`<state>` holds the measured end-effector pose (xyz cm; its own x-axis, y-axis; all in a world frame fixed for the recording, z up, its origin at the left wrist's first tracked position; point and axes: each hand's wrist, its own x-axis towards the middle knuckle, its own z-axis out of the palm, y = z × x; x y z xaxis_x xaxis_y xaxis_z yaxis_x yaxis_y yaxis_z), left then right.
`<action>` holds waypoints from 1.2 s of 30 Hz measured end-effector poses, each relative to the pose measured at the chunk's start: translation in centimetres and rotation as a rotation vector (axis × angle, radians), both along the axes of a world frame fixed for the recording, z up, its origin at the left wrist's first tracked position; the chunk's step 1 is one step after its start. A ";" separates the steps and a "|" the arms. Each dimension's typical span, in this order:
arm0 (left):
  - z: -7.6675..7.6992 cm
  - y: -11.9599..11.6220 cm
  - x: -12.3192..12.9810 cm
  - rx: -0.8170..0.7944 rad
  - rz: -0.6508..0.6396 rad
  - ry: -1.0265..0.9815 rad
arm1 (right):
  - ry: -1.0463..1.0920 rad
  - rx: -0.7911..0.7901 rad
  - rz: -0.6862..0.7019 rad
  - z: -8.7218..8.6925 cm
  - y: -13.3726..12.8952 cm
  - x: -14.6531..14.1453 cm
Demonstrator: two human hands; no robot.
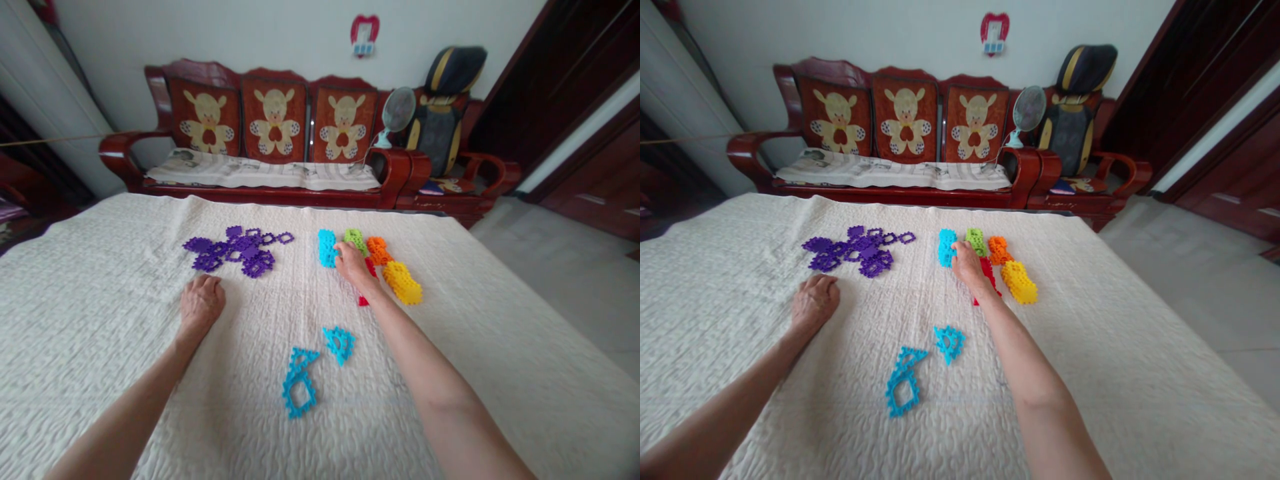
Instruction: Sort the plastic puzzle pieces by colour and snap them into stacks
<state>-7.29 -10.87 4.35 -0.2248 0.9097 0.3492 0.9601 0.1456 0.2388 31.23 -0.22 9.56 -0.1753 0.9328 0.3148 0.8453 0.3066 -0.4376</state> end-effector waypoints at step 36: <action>0.5 -0.2 0.5 -0.006 0.021 -0.020 | 0.045 -0.008 0.527 0.0 -19.5 -1.4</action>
